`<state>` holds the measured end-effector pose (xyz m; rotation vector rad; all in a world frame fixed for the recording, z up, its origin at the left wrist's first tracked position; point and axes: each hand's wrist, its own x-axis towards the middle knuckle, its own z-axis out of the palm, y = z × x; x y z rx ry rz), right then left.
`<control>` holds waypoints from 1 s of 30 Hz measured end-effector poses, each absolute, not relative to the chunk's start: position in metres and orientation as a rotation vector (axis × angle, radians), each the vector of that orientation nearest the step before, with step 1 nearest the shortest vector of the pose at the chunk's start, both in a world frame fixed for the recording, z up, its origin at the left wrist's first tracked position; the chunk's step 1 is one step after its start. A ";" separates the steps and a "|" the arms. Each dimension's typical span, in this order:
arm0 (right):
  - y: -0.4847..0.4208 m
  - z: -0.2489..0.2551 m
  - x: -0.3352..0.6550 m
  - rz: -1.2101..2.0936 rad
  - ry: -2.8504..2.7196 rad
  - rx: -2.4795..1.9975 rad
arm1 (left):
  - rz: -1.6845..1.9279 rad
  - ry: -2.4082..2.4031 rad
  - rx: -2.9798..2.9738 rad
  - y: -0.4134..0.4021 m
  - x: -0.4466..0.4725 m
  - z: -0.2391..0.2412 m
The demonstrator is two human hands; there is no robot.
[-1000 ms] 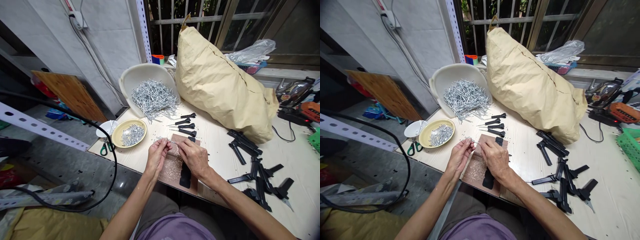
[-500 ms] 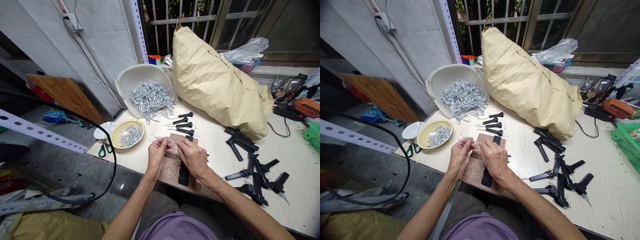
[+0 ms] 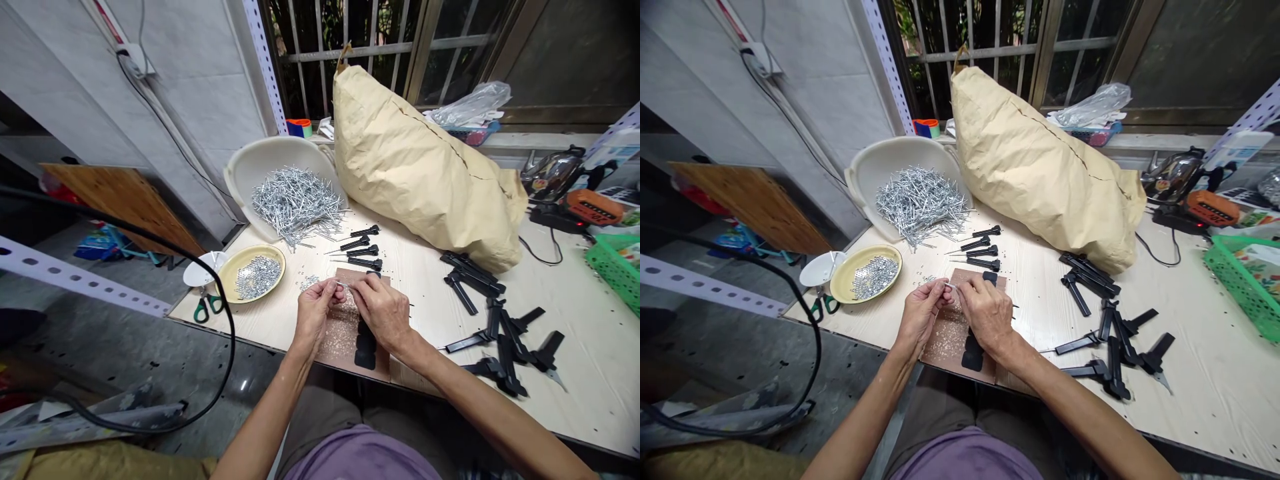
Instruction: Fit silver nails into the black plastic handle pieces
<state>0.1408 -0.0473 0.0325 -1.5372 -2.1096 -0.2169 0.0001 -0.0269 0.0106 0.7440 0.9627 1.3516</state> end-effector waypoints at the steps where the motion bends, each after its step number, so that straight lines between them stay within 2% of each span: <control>1: -0.047 0.033 0.141 -0.226 -2.103 -1.534 | 1.352 0.980 0.776 -0.027 0.000 0.009; 11: -0.045 0.025 0.139 -0.032 -2.060 -1.580 | 1.337 1.125 0.984 -0.030 -0.007 0.005; 17: -0.046 0.023 0.140 -0.121 -2.126 -1.516 | 1.340 1.107 0.969 -0.031 -0.008 0.005; 30: -0.044 0.016 0.145 0.211 -2.074 -1.510 | 1.248 1.148 1.027 -0.029 -0.012 0.004</control>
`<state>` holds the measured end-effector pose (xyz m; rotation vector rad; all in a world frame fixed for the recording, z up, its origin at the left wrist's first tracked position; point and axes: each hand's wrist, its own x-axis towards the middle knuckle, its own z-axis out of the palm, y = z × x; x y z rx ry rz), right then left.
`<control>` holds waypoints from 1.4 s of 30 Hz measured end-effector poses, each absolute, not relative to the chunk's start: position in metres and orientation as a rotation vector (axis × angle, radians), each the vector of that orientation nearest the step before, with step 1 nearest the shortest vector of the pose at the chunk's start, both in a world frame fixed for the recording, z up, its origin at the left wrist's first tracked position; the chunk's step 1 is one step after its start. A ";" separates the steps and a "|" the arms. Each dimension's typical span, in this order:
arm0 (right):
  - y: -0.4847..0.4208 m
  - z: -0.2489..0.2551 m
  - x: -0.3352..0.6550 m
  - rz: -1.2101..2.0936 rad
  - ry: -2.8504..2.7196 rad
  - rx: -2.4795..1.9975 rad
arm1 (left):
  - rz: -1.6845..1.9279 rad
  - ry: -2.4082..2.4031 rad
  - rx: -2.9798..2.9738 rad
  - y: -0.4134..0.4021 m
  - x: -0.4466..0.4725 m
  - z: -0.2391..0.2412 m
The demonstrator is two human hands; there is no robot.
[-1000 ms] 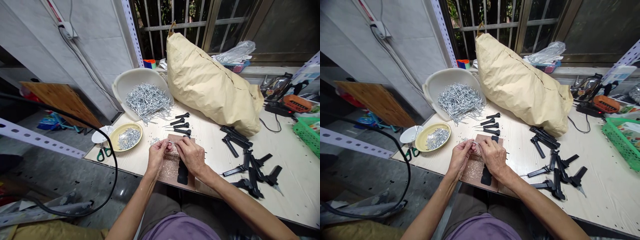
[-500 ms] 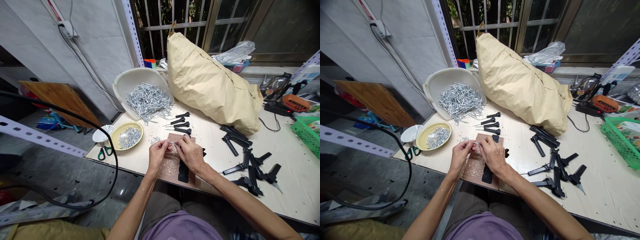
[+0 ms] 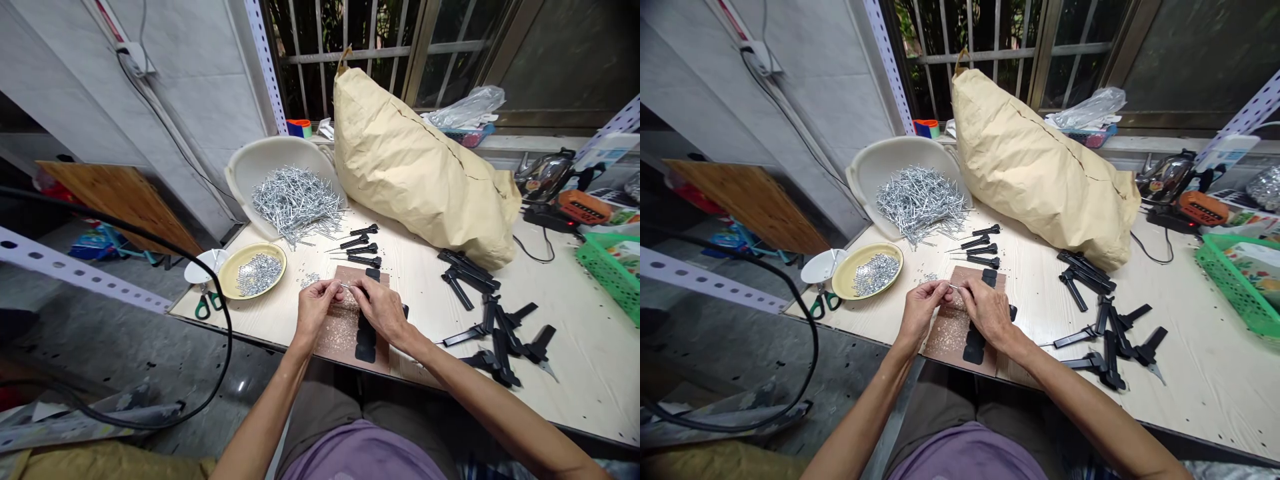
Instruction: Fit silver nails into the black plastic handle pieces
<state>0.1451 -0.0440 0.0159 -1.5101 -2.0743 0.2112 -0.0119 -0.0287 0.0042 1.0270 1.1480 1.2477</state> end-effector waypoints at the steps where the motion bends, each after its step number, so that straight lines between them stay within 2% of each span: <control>1: -0.044 0.016 0.147 0.194 -2.088 -1.502 | 1.219 1.133 1.013 -0.028 -0.011 0.003; 8: -0.027 0.008 0.193 0.183 -2.097 -1.505 | 1.038 1.125 0.948 -0.028 0.001 -0.007; 14: 0.002 -0.020 0.230 0.019 -2.175 -1.552 | 1.002 1.352 1.218 -0.027 0.005 -0.015; 21: -0.031 -0.033 0.227 -0.033 -2.558 -0.889 | 1.164 1.561 1.399 -0.029 0.013 -0.023; 25: -0.023 -0.028 0.229 -0.013 -2.335 -1.180 | 1.172 1.610 1.426 -0.030 0.014 -0.024; 30: -0.022 -0.033 0.229 0.045 -2.497 -0.909 | 1.152 1.636 1.428 -0.030 0.015 -0.025; 34: -0.016 -0.031 0.231 0.105 -2.357 -1.138 | 1.136 1.670 1.456 -0.030 0.016 -0.024; 38: -0.012 -0.036 0.235 0.135 -2.541 -0.881 | 1.124 1.694 1.458 -0.030 0.017 -0.024; 42: 0.004 -0.037 0.244 0.053 -2.389 -1.171 | 1.121 1.692 1.473 -0.031 0.017 -0.024</control>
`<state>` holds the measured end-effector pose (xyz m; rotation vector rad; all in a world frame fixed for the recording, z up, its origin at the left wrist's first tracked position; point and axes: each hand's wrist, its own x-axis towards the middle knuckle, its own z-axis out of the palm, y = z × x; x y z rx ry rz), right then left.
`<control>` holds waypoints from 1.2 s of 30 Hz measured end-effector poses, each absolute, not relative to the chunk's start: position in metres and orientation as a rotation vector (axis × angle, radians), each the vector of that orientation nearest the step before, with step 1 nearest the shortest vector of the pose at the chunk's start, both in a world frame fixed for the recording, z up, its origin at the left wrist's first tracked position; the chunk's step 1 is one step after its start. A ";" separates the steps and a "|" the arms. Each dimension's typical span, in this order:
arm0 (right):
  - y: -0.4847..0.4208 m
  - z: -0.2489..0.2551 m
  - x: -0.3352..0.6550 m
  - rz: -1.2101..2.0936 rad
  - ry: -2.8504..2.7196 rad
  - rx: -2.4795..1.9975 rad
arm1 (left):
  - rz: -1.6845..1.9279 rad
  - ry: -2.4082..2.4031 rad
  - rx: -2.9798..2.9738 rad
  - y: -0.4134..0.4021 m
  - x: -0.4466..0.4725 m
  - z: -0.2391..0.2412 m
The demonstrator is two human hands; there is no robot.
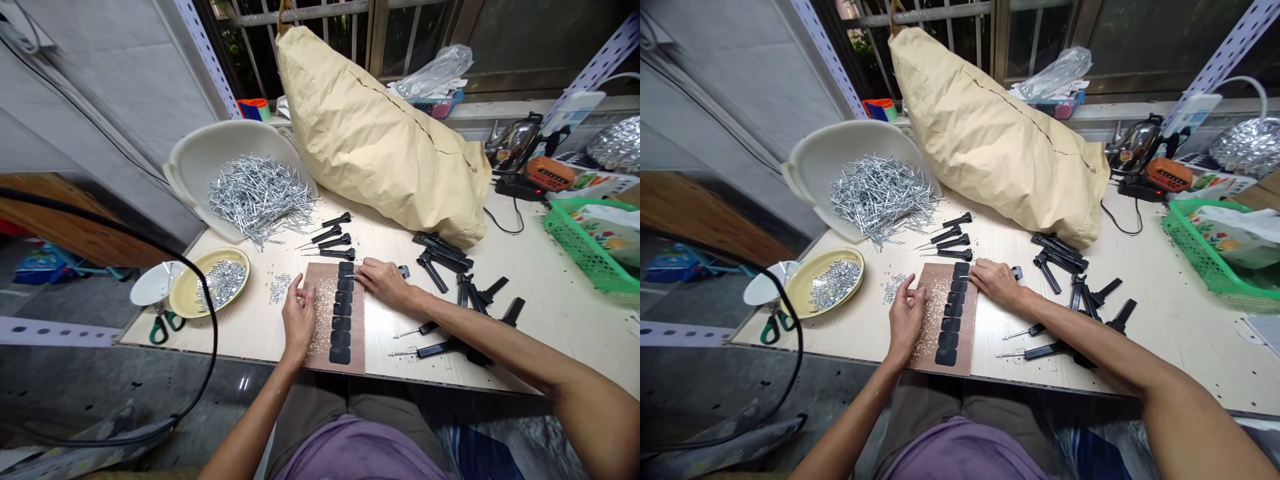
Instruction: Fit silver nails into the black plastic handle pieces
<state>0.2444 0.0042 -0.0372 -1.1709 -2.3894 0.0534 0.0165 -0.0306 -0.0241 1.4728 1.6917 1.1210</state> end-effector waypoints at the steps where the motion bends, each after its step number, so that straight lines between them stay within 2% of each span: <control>1: 0.009 -0.037 0.246 0.027 -2.385 -1.196 | 1.123 1.687 1.475 -0.031 0.017 -0.024; 6: -0.004 -0.035 0.240 0.021 -2.421 -1.123 | 1.119 1.688 1.469 -0.031 0.016 -0.025; 11: -0.048 -0.034 0.248 0.114 -2.582 -0.827 | 1.145 1.659 1.452 -0.031 0.015 -0.026; 15: -0.052 -0.030 0.274 0.250 -2.515 -1.006 | 1.147 1.646 1.435 -0.030 0.016 -0.024; 24: -0.024 -0.006 0.283 0.150 -2.433 -1.266 | 1.152 1.583 1.374 -0.035 0.007 -0.022; 29: -0.001 0.011 0.297 0.050 -2.548 -1.253 | 1.167 1.788 1.641 -0.029 -0.026 -0.022; 36: 0.083 -0.016 0.218 -0.068 -2.427 -1.362 | 1.043 1.925 1.976 -0.022 -0.065 -0.026</control>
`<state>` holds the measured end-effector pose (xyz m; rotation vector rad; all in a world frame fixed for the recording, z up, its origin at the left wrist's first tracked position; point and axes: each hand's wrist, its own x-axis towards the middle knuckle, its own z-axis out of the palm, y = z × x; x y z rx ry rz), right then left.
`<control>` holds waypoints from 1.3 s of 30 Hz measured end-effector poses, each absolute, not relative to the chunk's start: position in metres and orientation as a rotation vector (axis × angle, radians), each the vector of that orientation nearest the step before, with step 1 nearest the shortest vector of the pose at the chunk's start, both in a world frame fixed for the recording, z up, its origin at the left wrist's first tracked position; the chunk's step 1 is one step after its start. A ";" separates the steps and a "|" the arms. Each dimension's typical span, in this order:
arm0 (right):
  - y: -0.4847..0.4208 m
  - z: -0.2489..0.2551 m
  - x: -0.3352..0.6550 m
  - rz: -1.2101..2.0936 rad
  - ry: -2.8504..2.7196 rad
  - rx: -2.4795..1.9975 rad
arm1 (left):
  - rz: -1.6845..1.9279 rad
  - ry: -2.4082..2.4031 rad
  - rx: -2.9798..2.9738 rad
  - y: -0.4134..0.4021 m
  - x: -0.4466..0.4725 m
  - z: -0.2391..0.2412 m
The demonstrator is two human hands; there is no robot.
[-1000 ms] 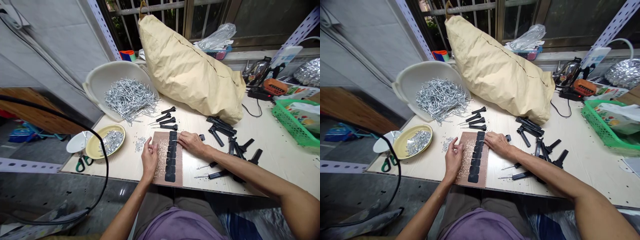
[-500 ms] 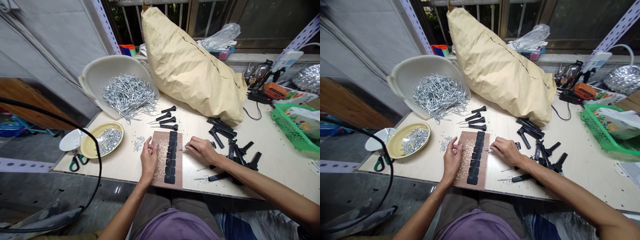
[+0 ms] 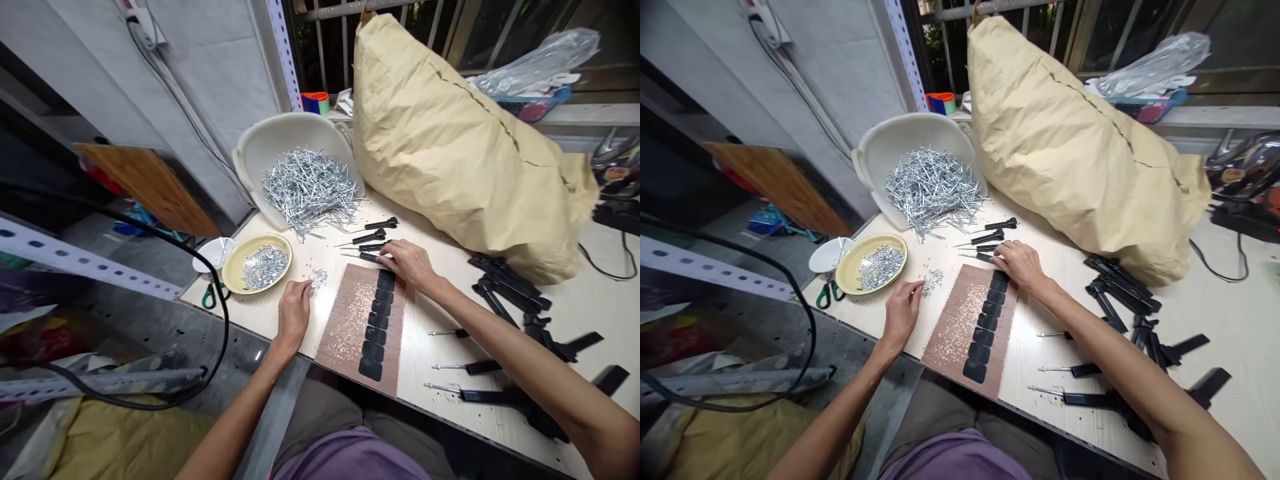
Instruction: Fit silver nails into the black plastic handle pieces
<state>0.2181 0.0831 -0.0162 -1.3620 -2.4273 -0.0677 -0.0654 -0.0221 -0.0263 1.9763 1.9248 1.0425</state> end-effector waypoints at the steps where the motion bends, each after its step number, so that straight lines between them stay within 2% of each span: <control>1: 0.091 -0.021 0.207 -0.052 -2.436 -1.381 | 1.003 1.919 2.002 -0.024 -0.067 -0.027; 11: 0.107 -0.030 0.166 -0.046 -2.642 -1.475 | 0.501 1.964 2.189 -0.008 -0.055 -0.034; 14: 0.107 -0.030 0.164 -0.082 -2.606 -1.536 | 0.467 1.921 2.207 -0.001 -0.057 -0.038; 18: 0.102 -0.026 0.168 -0.073 -2.492 -1.504 | 0.545 1.830 2.178 0.004 -0.057 -0.038; 21: 0.084 -0.014 0.170 -0.034 -2.327 -1.397 | 0.818 1.738 1.982 0.007 -0.055 -0.032; 24: 0.053 0.003 0.166 -0.017 -2.223 -1.260 | 1.116 1.512 1.389 0.009 -0.051 -0.022; 27: 0.025 0.015 0.159 -0.007 -2.216 -1.176 | 1.155 1.175 0.808 0.007 -0.044 -0.009; 29: 0.013 0.019 0.155 -0.022 -2.213 -1.172 | 1.155 1.016 0.628 0.004 -0.038 -0.002; 39: -0.002 0.032 0.155 -0.223 -2.269 -1.219 | 1.278 0.977 0.615 -0.009 -0.023 0.010</control>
